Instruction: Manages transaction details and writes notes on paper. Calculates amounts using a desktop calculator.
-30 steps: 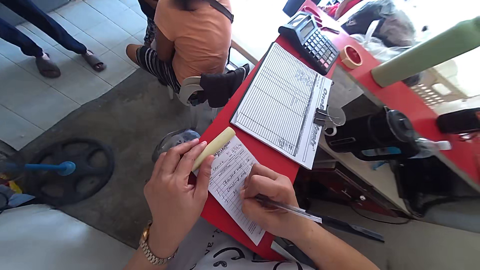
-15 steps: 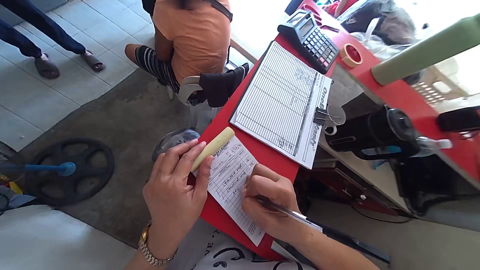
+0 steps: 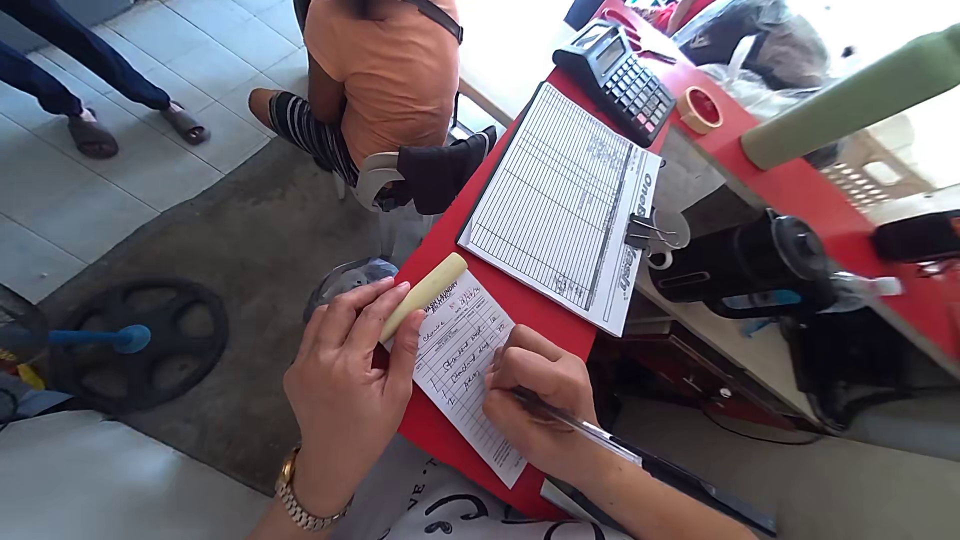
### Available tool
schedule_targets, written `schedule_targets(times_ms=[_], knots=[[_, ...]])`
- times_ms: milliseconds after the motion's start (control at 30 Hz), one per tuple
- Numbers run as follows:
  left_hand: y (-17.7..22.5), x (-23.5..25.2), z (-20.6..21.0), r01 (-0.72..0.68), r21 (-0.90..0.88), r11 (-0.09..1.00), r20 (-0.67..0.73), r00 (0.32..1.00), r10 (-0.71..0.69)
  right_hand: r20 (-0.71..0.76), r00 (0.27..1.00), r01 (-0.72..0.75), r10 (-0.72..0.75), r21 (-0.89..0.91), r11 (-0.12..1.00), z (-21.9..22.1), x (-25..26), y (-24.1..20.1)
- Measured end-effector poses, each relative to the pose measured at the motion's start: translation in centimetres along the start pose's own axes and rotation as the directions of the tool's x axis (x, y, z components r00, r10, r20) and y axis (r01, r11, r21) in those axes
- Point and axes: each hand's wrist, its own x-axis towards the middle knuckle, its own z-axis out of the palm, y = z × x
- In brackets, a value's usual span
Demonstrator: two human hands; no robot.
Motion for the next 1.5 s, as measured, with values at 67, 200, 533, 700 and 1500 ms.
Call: schedule_targets(times_ms=[67,200,533,700,1500], knots=[[0.0,0.0,0.0,0.002,0.001,1.000,0.000,1.000,-0.002,-0.006,1.000,0.004,-0.004,-0.011,1.000,0.1,0.0,0.0],[-0.1,0.0,0.1,-0.002,-0.006,1.000,-0.004,1.000,0.002,0.087,0.989,0.125,-0.117,-0.093,0.988,-0.7,0.3,0.4],[-0.1,0.0,0.1,-0.001,-0.017,1.000,-0.001,1.000,0.001,0.059,0.998,-0.006,0.002,0.059,0.998,-1.8,0.6,1.2],[-0.1,0.0,0.1,0.000,-0.011,1.000,-0.001,1.000,0.000,0.086,0.996,0.023,-0.026,0.038,0.999,-1.9,0.7,1.1],[-0.3,0.0,0.1,-0.003,-0.014,1.000,-0.003,1.000,0.003,0.021,0.999,-0.029,0.028,0.075,0.997,-1.9,0.7,1.1]])
